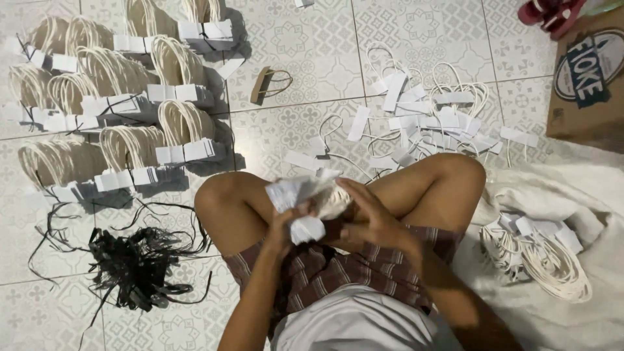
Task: Organizing and tagging bundles of white cords or elastic straps on a tiled floor.
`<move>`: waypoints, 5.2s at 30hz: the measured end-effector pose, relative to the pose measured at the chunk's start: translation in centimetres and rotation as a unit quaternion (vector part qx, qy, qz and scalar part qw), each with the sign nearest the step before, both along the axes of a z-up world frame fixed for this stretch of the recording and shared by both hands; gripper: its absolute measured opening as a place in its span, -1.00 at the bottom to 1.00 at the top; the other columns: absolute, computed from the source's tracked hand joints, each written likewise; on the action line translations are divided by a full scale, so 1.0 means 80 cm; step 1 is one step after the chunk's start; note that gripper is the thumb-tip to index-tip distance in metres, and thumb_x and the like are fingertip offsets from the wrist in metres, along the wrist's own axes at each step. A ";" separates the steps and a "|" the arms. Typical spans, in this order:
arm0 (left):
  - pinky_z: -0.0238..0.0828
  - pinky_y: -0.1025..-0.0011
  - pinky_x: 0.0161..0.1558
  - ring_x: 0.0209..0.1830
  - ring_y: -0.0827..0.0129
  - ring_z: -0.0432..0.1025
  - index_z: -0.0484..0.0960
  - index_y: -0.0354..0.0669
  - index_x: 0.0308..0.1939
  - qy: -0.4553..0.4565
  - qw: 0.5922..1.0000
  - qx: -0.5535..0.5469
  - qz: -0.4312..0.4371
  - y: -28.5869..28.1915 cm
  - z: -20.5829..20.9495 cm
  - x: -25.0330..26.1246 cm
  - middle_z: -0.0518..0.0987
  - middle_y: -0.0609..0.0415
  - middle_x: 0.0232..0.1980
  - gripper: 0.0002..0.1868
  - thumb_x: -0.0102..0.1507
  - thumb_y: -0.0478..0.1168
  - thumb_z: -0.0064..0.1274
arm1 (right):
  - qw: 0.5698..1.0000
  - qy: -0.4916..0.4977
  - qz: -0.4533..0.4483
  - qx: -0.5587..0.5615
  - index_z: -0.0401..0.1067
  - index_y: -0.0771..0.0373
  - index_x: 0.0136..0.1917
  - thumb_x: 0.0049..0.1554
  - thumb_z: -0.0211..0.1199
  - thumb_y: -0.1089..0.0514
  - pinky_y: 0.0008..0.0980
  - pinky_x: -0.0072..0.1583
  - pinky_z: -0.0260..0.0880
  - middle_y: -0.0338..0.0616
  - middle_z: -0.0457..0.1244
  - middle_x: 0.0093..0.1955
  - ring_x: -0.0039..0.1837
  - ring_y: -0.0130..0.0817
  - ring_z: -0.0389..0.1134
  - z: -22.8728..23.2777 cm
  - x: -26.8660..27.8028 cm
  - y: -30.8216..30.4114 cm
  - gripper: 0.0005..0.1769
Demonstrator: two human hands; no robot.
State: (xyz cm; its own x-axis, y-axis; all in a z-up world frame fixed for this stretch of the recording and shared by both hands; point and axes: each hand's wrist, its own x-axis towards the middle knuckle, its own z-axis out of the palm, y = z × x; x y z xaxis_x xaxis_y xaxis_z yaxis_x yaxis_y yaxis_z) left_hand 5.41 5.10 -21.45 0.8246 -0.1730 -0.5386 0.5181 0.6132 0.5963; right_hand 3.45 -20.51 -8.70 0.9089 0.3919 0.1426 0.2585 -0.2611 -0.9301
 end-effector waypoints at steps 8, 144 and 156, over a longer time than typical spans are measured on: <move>0.43 0.45 -0.40 -0.46 0.40 0.48 0.50 -0.14 -0.18 -0.051 0.996 -0.010 0.072 -0.002 0.143 0.195 0.55 0.08 -0.39 -0.70 0.04 -0.14 0.08 | 0.950 0.157 -0.269 0.020 0.61 0.01 0.13 0.20 0.40 0.02 -0.41 0.05 0.47 -0.22 0.44 0.03 0.04 -0.37 0.49 -0.118 0.131 0.011 -0.78; -0.02 -0.19 0.47 0.51 -0.20 0.07 0.13 0.11 0.24 -0.252 0.929 0.239 -0.128 -0.116 0.105 0.143 0.19 -0.23 0.43 -0.17 0.09 -0.07 0.42 | 0.829 0.327 -0.426 0.157 0.52 0.08 0.06 0.19 0.32 -0.16 -0.52 -0.02 0.17 -0.29 0.25 -0.17 -0.09 -0.50 0.23 -0.014 0.124 0.032 -0.67; 0.35 0.06 0.29 0.24 0.13 0.32 0.11 -0.04 0.32 -0.162 0.980 0.098 -0.053 -0.108 0.118 0.151 0.34 -0.09 0.19 -0.15 0.11 -0.29 0.37 | 0.808 0.333 -0.412 0.257 0.52 0.30 0.10 0.11 0.50 0.05 -0.59 -0.05 0.34 -0.34 0.22 -0.21 -0.14 -0.55 0.29 -0.036 0.117 0.000 -0.61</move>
State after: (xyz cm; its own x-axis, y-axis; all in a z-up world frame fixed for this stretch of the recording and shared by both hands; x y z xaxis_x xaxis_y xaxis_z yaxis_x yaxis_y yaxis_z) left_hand 17.47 -3.54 -12.01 0.9409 -0.1862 -0.2830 0.3367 0.4227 0.8414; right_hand 12.83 -20.48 -11.57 0.7732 -0.3420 -0.5341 -0.4081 0.3764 -0.8317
